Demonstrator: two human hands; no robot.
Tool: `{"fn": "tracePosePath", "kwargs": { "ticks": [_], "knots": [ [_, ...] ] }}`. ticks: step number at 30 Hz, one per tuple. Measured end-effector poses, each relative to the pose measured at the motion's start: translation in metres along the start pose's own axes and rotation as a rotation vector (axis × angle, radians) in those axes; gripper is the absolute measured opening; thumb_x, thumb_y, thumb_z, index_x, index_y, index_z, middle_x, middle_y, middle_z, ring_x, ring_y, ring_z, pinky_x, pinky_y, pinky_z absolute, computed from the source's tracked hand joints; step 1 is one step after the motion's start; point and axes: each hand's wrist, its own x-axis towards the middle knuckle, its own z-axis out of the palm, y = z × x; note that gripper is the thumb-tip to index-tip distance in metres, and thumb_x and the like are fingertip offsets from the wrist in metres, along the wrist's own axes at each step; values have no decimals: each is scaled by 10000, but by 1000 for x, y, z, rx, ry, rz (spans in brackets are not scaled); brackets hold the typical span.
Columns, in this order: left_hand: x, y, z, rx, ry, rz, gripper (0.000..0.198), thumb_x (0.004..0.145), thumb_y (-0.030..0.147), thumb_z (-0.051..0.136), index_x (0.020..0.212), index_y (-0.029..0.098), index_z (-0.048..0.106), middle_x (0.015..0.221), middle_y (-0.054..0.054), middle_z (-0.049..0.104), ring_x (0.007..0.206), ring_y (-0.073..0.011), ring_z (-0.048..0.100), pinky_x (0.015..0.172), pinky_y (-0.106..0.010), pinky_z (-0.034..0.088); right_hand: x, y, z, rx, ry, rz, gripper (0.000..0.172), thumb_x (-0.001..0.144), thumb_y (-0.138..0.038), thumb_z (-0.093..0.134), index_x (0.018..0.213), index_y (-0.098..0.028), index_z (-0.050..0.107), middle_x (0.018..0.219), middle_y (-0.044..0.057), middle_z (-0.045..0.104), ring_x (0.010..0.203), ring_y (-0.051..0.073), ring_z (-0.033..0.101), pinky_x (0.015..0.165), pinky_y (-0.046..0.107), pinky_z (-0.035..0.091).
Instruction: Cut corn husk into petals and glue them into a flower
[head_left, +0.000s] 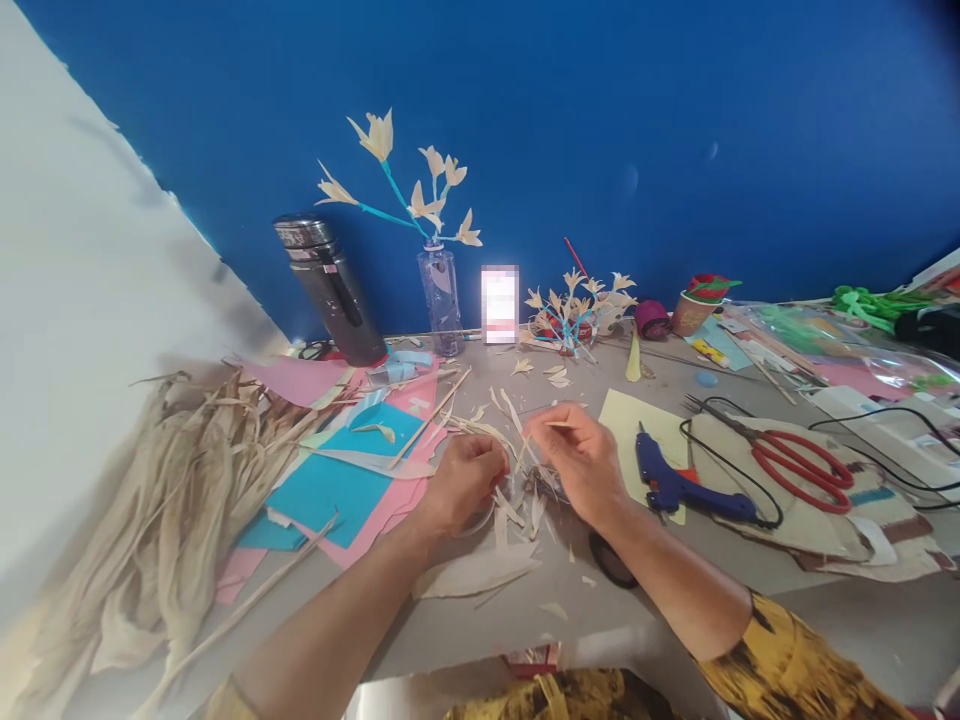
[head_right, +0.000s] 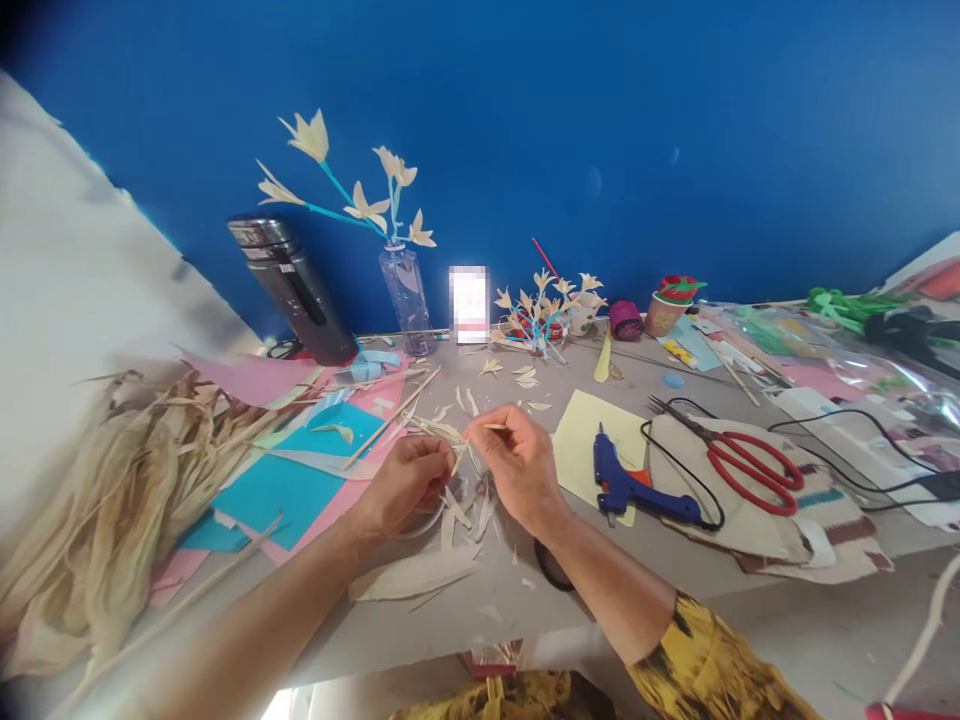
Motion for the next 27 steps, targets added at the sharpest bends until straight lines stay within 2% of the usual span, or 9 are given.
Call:
{"fn": "tracePosePath", "kwargs": {
  "ticks": [3,7,10,12,15,17,18,22,27],
  "knots": [
    [0,0,1,-47,-6,-9,23,530,201,530,525,179,526,390,77,344,335,-35,194,373,-210,88,7,2,-6,143,94,-41,215,853,-388,701,786,-185,679,663,-5,618,506,86,394,479,238,296],
    [-3,3,4,-83,-44,85,100,672,260,620,746,193,607,380,101,352,334,-52,188,360,-200,121,10,5,-6,224,95,34,209,804,-370,758,742,-183,689,715,19,673,497,76,401,469,235,288],
    [-4,5,2,-27,-21,136,265,791,423,645,687,195,559,344,106,301,326,-52,178,359,-202,130,8,5,-3,268,67,108,226,772,-372,783,712,-186,671,754,30,705,491,70,395,460,229,291],
    [-4,5,1,-12,12,188,371,831,477,619,620,188,525,340,85,337,323,-52,233,367,-201,193,7,4,0,272,53,135,240,756,-377,793,700,-184,662,760,33,712,488,67,393,455,224,288],
    [-5,7,0,-96,8,228,234,764,377,716,738,165,622,562,6,617,450,-86,498,458,-209,384,5,2,2,263,35,157,260,735,-386,800,685,-179,650,751,33,710,484,64,392,448,220,287],
    [-6,8,1,-180,-47,176,243,711,330,759,849,148,673,772,-50,701,577,-122,600,509,-231,446,4,1,3,250,22,170,278,727,-396,799,669,-180,636,739,28,700,488,67,399,451,219,303],
    [-6,9,1,-211,-85,138,262,709,340,763,856,137,684,797,-62,701,586,-126,605,500,-234,443,4,0,3,236,15,174,285,725,-403,798,665,-181,631,737,26,695,493,71,406,455,220,315],
    [-6,6,1,-263,-195,47,287,713,375,796,750,114,682,634,-15,612,463,-73,494,433,-206,364,5,-1,2,171,-3,185,290,740,-436,777,698,-181,646,753,37,690,515,86,413,450,223,313],
    [-4,4,1,-309,-197,43,284,672,328,851,742,127,663,674,-13,613,513,-74,507,445,-191,380,6,0,0,214,-22,177,249,771,-416,758,743,-180,681,821,44,700,514,76,395,443,221,282]
  ]
}}
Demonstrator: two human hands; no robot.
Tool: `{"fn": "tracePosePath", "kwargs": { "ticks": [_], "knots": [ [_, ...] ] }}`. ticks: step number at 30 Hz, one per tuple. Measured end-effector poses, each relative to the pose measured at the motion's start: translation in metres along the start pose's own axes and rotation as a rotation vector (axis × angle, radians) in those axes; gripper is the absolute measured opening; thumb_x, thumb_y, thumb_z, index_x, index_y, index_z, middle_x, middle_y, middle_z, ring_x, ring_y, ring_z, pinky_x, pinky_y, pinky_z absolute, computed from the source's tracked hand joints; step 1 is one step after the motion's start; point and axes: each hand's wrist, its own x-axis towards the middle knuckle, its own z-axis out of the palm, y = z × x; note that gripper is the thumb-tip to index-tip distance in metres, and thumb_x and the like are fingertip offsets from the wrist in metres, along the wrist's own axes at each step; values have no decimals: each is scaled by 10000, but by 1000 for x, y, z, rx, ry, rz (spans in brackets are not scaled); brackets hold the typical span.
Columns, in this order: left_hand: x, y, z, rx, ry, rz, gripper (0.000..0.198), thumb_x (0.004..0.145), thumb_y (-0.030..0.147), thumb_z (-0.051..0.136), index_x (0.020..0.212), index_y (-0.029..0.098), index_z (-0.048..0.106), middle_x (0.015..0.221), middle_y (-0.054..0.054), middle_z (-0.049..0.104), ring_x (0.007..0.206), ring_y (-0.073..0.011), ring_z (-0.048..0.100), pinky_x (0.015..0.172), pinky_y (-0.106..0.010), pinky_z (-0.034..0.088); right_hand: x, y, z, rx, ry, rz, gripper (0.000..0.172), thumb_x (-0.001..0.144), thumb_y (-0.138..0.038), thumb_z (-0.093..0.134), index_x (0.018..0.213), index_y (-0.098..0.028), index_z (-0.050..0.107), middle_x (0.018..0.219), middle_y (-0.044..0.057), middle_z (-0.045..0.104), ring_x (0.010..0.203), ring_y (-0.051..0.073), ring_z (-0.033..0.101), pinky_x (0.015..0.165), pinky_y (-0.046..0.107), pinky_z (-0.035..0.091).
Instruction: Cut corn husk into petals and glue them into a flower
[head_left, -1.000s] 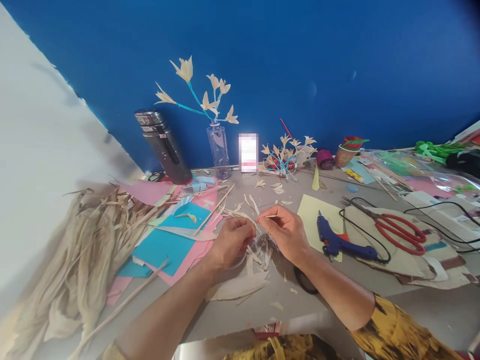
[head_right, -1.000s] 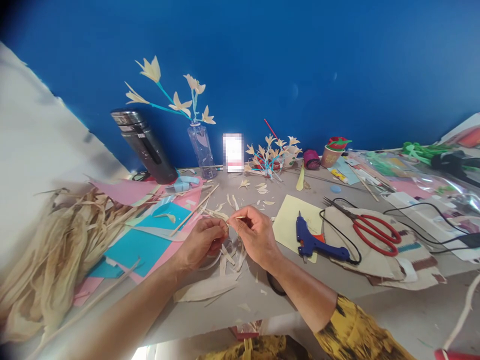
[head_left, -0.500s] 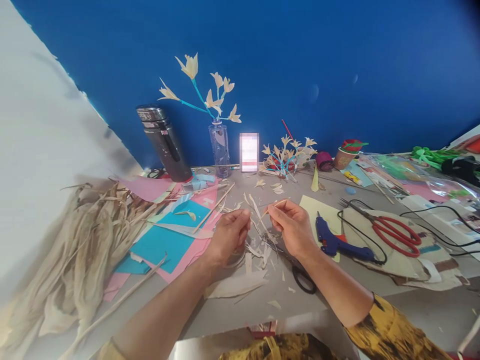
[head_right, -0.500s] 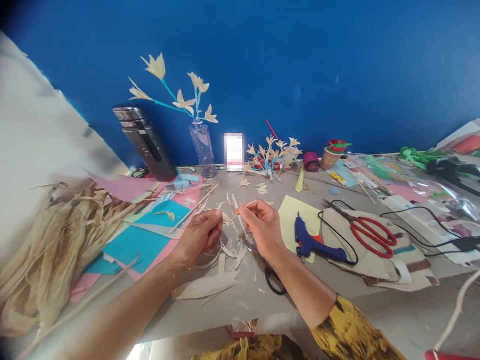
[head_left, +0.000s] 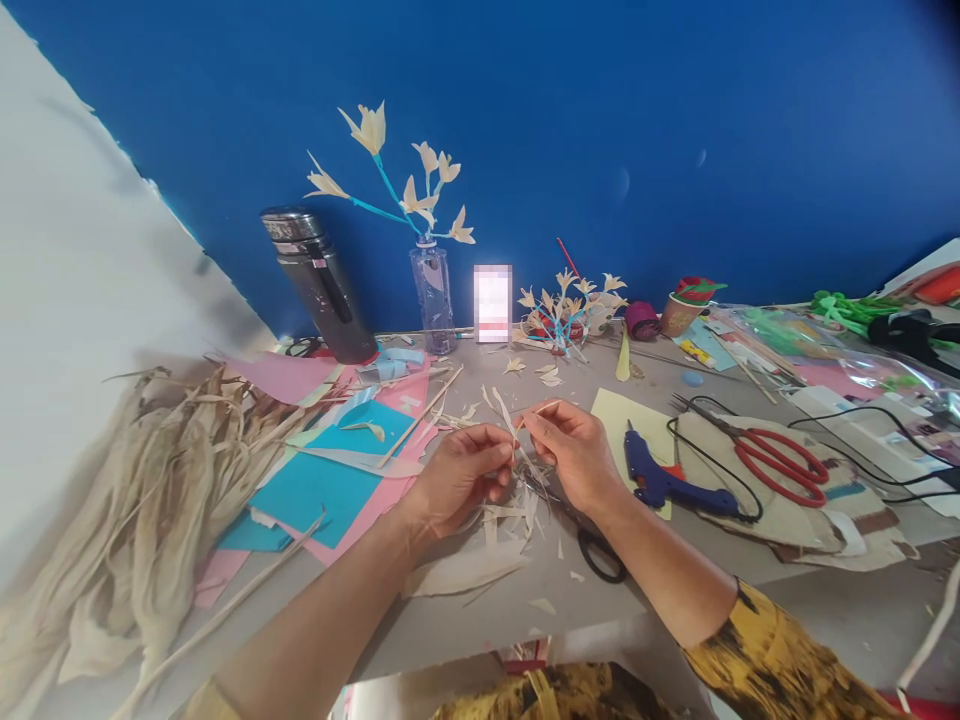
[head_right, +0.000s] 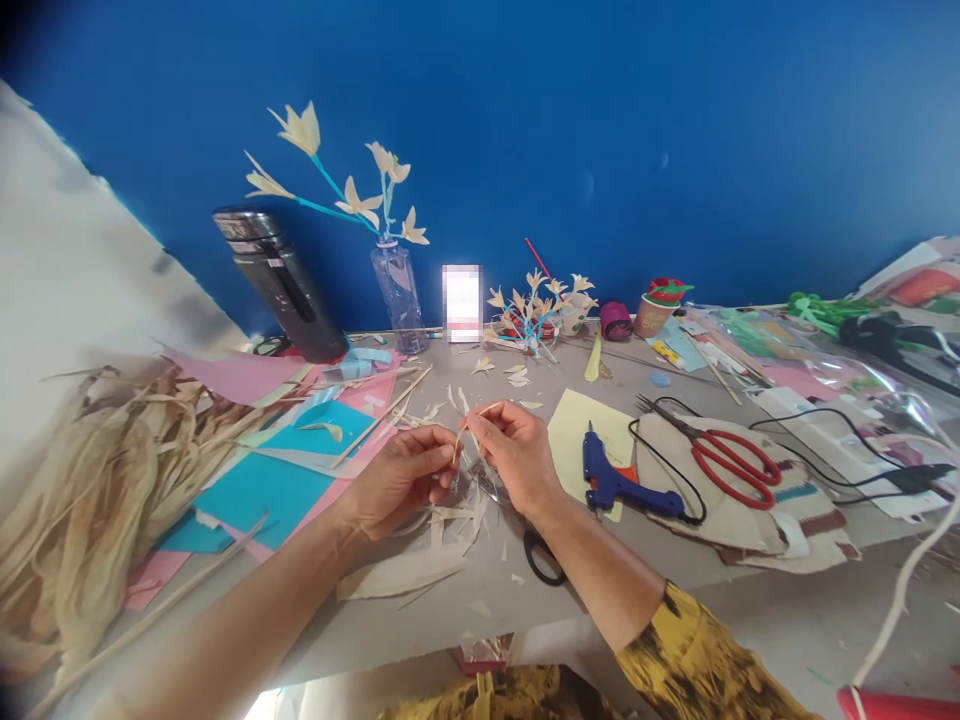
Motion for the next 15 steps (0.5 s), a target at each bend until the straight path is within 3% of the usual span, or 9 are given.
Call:
{"fn": "tracePosePath", "kwargs": {
  "ticks": [4,11,15],
  "knots": [
    [1,1,0,-27,13,23,341,722,431,808,807,126,682,792,-54,657,594,-106,568,464,-210,429,-2,-1,1,-58,-6,12,226,751,-396,769,738,-179,706,633,-10,614,517,88,406,470,227,306],
    [1,-2,1,134,76,41,277,654,321,844,746,131,664,637,-5,600,500,-82,502,461,-212,391,2,2,3,61,44,95,283,649,-395,829,760,-170,698,674,13,675,478,76,395,438,226,291],
    [1,0,1,273,150,110,194,685,298,777,751,144,679,586,11,566,508,-97,495,482,-227,386,3,3,2,4,100,89,295,628,-390,840,766,-173,695,563,-30,593,465,80,392,433,223,286]
  ]
}}
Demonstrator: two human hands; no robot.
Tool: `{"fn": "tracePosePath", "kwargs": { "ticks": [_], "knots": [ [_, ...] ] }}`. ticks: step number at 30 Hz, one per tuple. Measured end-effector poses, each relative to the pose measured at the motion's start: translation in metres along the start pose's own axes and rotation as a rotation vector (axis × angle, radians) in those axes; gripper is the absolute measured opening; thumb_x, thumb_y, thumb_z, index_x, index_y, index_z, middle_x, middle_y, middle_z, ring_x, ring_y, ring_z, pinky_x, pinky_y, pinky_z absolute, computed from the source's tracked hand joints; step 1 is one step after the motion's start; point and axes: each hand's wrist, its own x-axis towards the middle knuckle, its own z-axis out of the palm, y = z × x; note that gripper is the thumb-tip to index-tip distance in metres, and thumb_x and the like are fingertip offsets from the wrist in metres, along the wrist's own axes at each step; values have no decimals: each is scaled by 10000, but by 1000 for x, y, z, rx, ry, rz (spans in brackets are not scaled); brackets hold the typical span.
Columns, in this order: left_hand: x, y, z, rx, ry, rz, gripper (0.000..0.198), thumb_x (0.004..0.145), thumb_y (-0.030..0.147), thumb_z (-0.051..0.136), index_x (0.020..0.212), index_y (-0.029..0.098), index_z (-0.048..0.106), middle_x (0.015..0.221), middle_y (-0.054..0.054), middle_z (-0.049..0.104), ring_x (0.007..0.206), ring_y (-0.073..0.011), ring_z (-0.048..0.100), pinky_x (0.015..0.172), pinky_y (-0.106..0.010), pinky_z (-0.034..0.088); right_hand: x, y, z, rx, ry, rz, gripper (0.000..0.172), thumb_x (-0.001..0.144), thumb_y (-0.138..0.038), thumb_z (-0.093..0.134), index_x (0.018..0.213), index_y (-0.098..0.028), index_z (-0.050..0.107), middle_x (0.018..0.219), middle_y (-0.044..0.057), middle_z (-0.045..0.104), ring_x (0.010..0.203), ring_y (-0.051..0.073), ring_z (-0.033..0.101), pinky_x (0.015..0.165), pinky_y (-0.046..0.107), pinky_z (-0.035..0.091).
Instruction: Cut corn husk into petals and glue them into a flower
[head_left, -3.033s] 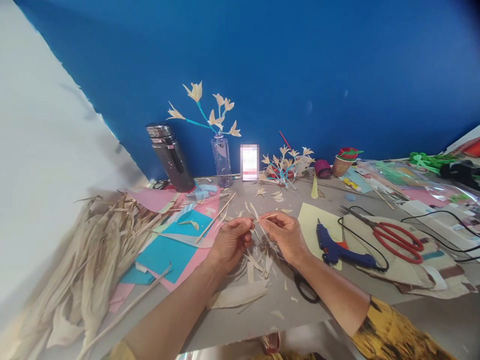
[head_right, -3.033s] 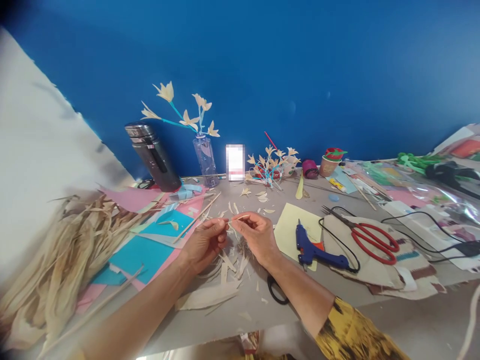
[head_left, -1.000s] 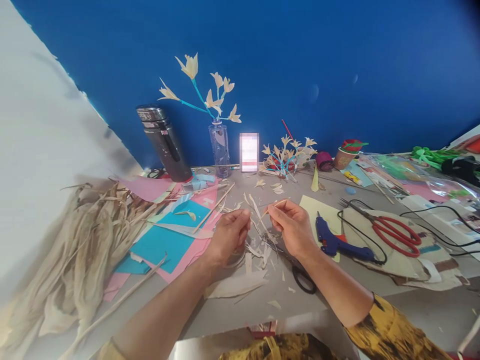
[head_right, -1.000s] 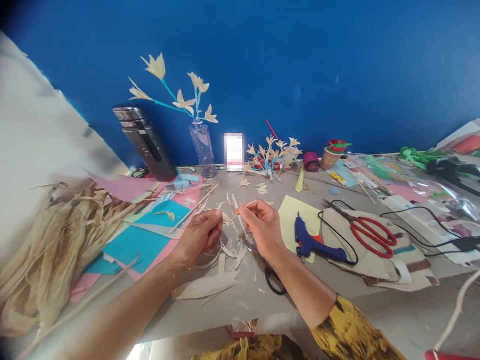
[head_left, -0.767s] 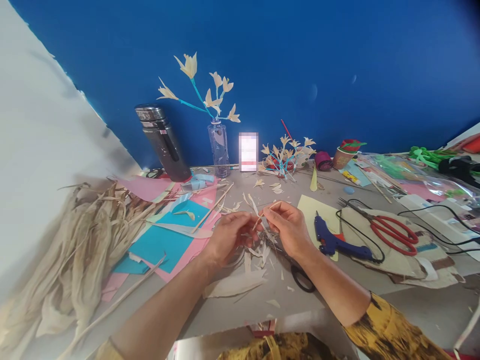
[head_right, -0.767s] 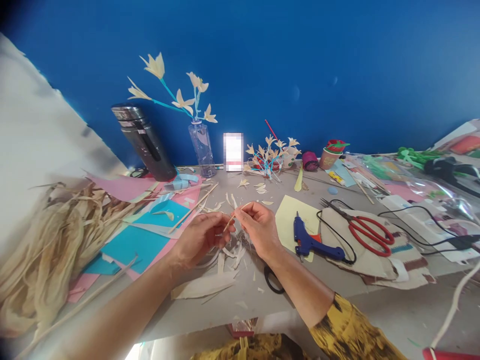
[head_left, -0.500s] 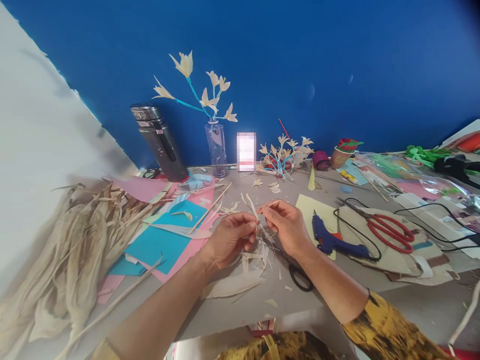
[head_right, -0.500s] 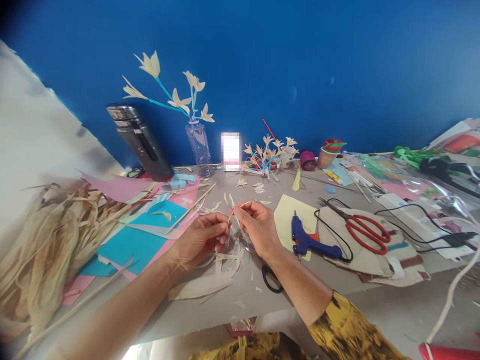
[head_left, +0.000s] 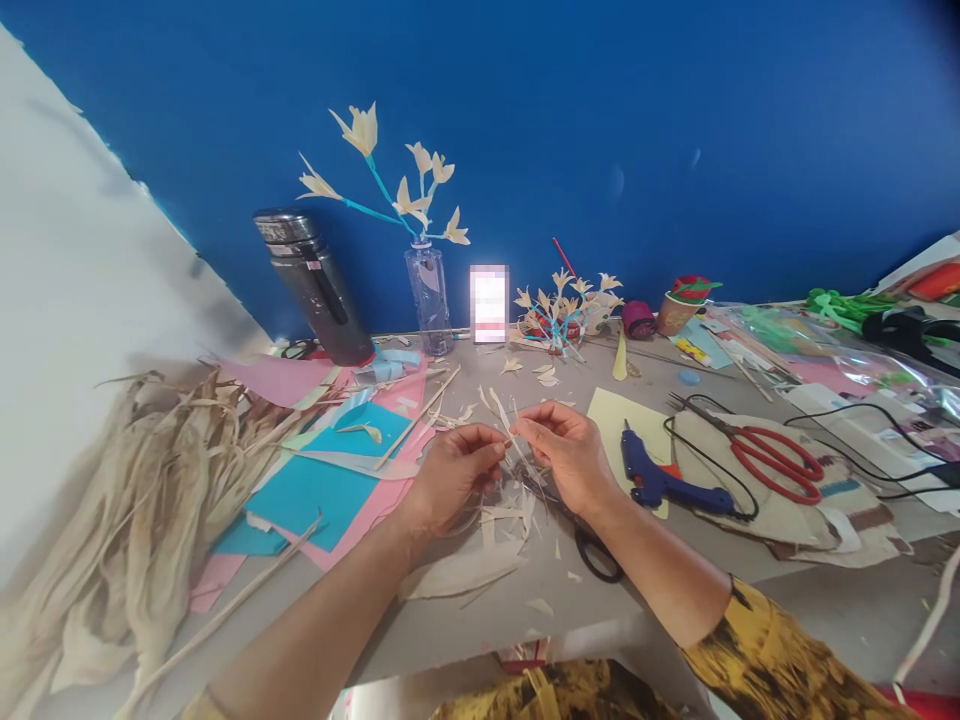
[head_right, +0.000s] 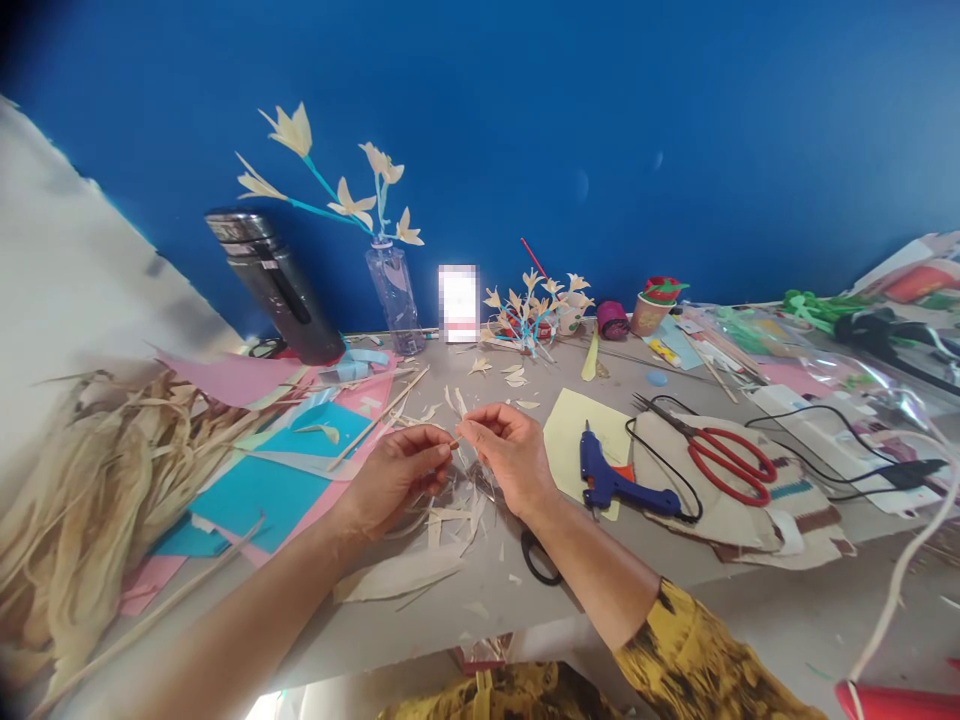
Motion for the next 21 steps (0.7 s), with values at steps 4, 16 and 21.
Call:
{"fn": "tracePosePath", "kwargs": {
  "ticks": [4,16,21],
  "knots": [
    [1,5,-1,238,156,153,100,739,255,690,727,156,684,529,30,553,481,-90,458,511,-229,374,-3,-3,-1,-243,13,-88,221,689,-373,782,763,-177,711,583,-30,592,515,103,457,483,236,354],
    [-5,4,0,431,241,552,92,811,246,675,761,222,748,862,-51,677,848,-194,608,696,-265,441,-4,2,-1,-287,-205,-54,205,725,-345,749,826,-169,726,714,6,681,618,124,554,575,244,415],
    [-4,2,0,398,217,465,94,805,269,685,772,219,758,875,-57,708,798,-196,618,684,-276,459,-4,4,-1,-244,-240,-27,199,703,-319,767,822,-167,718,725,-6,688,611,109,549,579,236,407]
  ]
}}
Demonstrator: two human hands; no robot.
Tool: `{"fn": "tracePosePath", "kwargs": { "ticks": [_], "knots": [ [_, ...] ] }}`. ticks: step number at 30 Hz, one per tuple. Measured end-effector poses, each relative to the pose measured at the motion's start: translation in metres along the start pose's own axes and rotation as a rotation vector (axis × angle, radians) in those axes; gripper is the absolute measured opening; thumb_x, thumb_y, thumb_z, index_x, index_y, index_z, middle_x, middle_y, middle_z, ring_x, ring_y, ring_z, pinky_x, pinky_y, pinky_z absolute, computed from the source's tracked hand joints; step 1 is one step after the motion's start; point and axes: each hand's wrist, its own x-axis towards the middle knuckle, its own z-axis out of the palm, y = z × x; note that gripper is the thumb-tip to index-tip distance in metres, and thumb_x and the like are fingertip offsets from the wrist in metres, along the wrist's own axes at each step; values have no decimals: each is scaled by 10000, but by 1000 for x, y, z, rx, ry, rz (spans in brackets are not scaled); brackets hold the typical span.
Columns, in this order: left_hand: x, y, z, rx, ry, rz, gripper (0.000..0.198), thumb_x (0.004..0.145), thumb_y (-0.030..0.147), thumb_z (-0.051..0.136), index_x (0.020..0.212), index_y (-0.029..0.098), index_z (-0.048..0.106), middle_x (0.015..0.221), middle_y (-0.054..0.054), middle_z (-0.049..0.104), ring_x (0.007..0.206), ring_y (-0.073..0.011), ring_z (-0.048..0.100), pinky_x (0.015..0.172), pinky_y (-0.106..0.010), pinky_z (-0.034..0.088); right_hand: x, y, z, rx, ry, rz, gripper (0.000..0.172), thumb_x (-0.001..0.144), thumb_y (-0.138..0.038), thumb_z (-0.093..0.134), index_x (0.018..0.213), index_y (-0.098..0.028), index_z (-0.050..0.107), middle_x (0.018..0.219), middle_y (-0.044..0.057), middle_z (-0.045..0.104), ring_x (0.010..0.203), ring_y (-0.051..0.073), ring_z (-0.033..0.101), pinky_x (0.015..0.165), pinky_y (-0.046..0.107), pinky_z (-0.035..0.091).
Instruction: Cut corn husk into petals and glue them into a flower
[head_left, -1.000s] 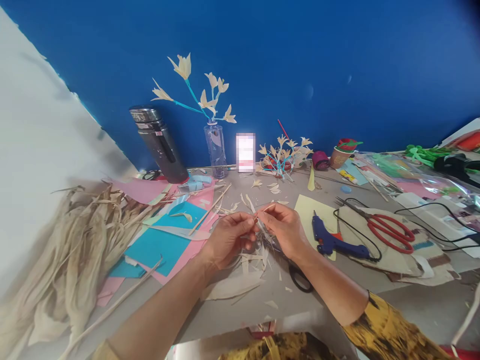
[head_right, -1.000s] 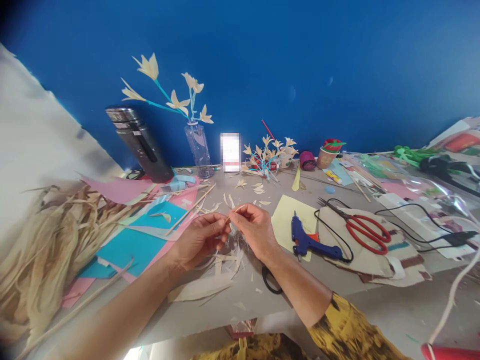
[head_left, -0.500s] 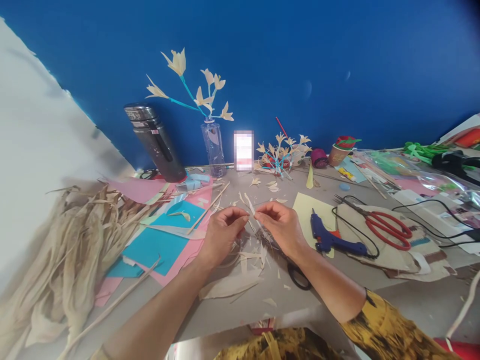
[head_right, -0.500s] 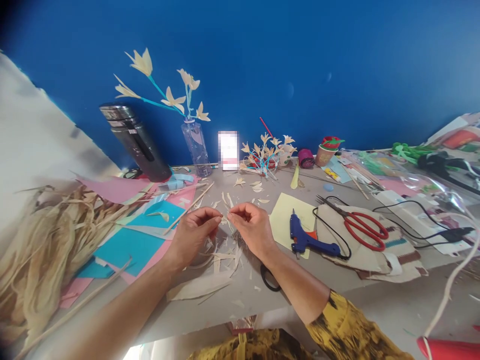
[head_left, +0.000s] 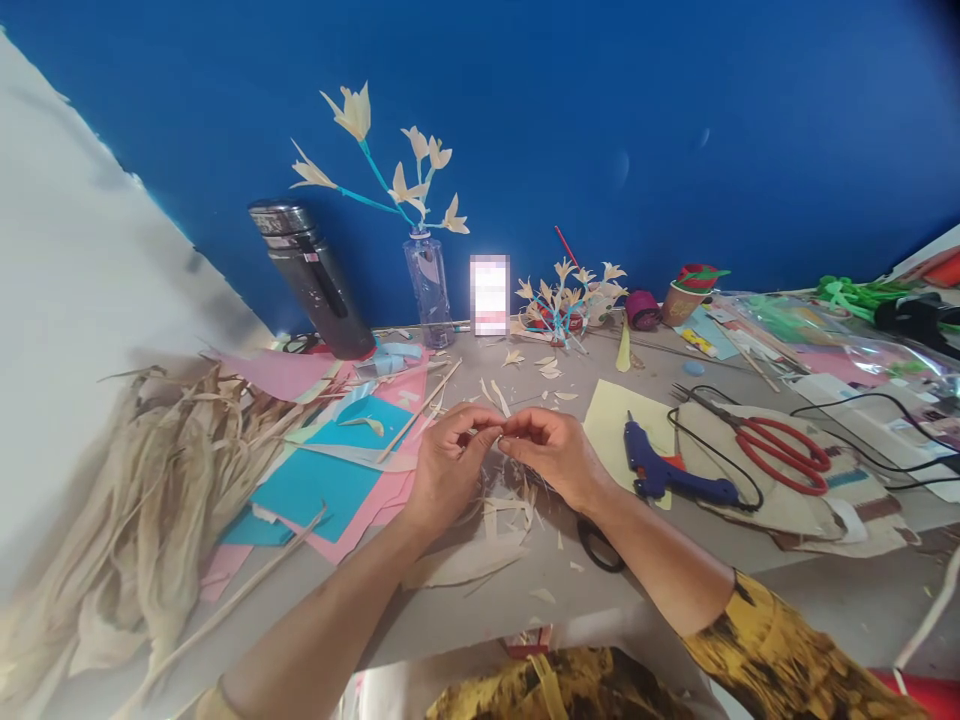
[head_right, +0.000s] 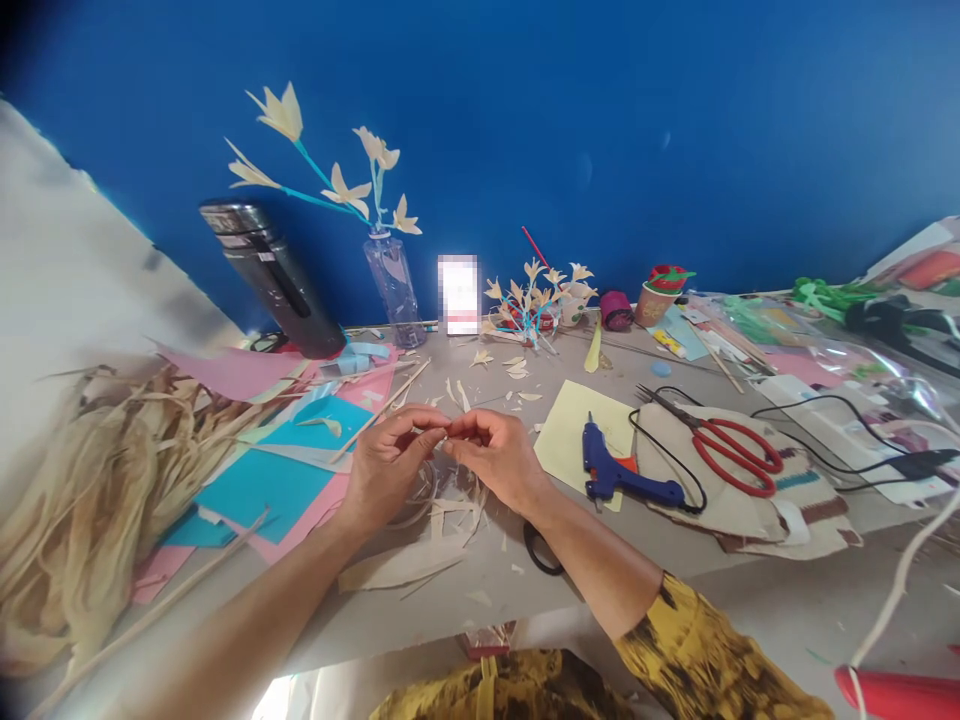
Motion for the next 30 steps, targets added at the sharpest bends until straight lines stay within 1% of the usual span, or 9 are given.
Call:
{"fn": "tracePosePath", "kwargs": {
  "ticks": [6,11,13,16,19,22,24,28,30],
  "knots": [
    [3,0,0,-59,-28,-141,135,766,300,714,836,190,748,758,-27,697,670,-157,593,603,-255,451,-1,-4,2,81,-2,49,224,683,-348,776,790,-160,715,684,-2,668,588,106,522,543,233,375],
    [7,-3,-2,-244,-101,-330,193,709,308,745,826,157,717,695,-10,653,599,-124,550,558,-244,455,-1,-9,4,188,26,117,230,652,-353,781,759,-166,700,635,-22,610,499,71,387,448,213,246],
    [8,-5,-3,-245,-117,-356,202,704,307,746,825,149,710,677,-6,636,574,-113,528,554,-242,450,-1,-9,3,190,35,105,226,645,-356,782,744,-171,699,614,-30,582,490,71,364,441,216,235],
    [7,-5,-4,-158,-153,-363,199,748,337,707,809,148,697,675,-11,629,567,-115,527,542,-244,440,0,-7,3,155,42,60,202,655,-354,769,740,-183,703,605,-31,587,501,87,404,459,228,269],
    [6,-3,-5,-63,-181,-339,172,781,332,664,762,161,659,626,7,606,521,-103,497,514,-235,401,0,-7,3,101,45,28,170,681,-345,743,736,-188,703,606,-32,596,527,101,446,485,238,300],
    [6,0,-5,-49,-204,-319,173,807,333,634,738,175,609,573,31,574,481,-95,466,494,-230,369,-1,-7,3,70,54,18,157,691,-334,730,726,-186,693,588,-38,578,526,100,438,491,238,305],
    [5,0,-4,-41,-189,-277,174,817,328,627,730,179,605,563,36,565,476,-96,464,495,-232,371,-1,-6,3,68,55,16,158,697,-334,728,729,-185,688,580,-44,563,519,95,423,491,236,301],
    [1,-3,-2,73,-30,-34,100,796,259,660,742,177,682,679,6,628,592,-116,539,558,-236,415,0,-2,3,85,60,19,175,701,-338,746,742,-183,675,589,-54,552,509,84,403,482,228,293],
    [-1,-5,-1,125,22,85,73,799,227,669,750,182,702,736,-9,654,668,-128,574,585,-232,426,1,-1,3,104,63,28,174,695,-329,751,752,-184,674,589,-58,550,500,80,400,471,223,291]
  ]
}}
